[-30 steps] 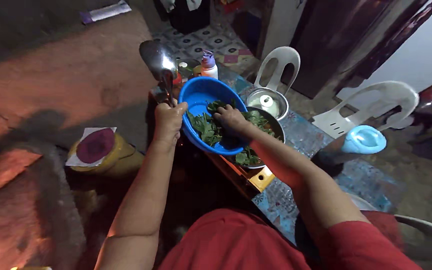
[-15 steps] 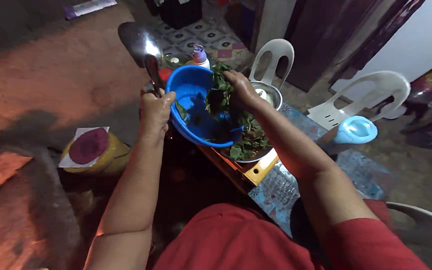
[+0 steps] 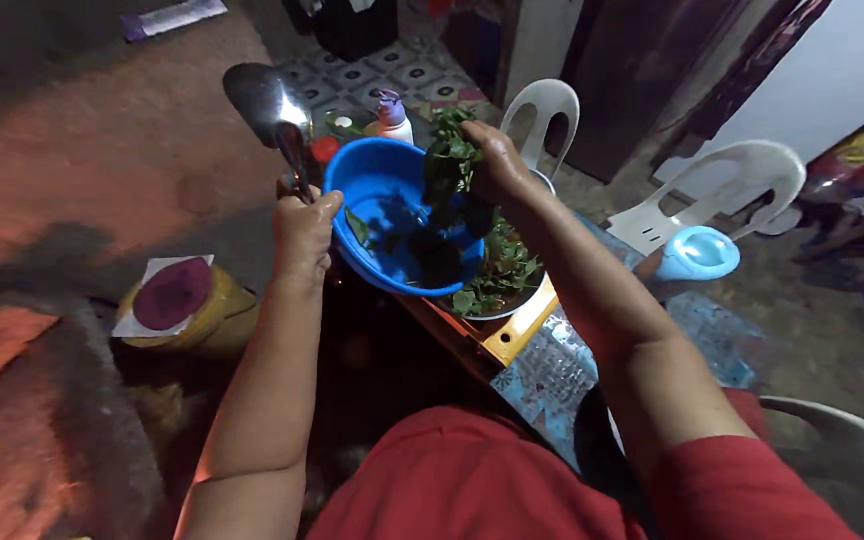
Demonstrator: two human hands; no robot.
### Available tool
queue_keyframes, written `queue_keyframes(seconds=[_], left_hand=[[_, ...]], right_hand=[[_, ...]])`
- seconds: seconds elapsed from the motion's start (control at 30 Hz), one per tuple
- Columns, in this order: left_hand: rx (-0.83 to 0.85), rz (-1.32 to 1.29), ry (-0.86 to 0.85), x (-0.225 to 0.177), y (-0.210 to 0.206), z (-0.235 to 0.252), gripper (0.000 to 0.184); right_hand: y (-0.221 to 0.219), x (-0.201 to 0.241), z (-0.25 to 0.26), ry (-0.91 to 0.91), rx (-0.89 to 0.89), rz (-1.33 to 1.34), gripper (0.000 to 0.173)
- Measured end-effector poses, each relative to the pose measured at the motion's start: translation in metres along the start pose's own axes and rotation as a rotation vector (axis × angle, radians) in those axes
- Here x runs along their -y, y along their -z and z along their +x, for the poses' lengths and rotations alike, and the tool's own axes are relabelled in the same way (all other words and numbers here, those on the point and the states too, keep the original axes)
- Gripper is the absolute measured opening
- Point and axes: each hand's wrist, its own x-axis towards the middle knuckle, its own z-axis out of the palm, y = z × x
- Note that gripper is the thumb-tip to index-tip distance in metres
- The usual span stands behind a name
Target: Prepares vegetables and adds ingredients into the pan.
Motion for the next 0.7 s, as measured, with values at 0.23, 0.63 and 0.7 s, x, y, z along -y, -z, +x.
queue_keyframes(seconds=[0.23,0.63,0.7], left_hand=[[-0.024,-0.032,-0.065,-0.003,0.033,-0.002,0.023],[-0.03,-0.004,-0.03,0.01,0.031,-0.006,0.023],[-0.031,-0.013,-0.02,0.011,0.03,-0.005,0.022]], right_hand=[[-0.013,-0.062,-0.048,-0.291,-0.053,-0.026,0.053],[-0.047,-0.096,-0.069,-0.369,0.635,-0.008,0.122],[-0.038,-0.099,-0.056,-0.33,0.561,0.042,0.117]])
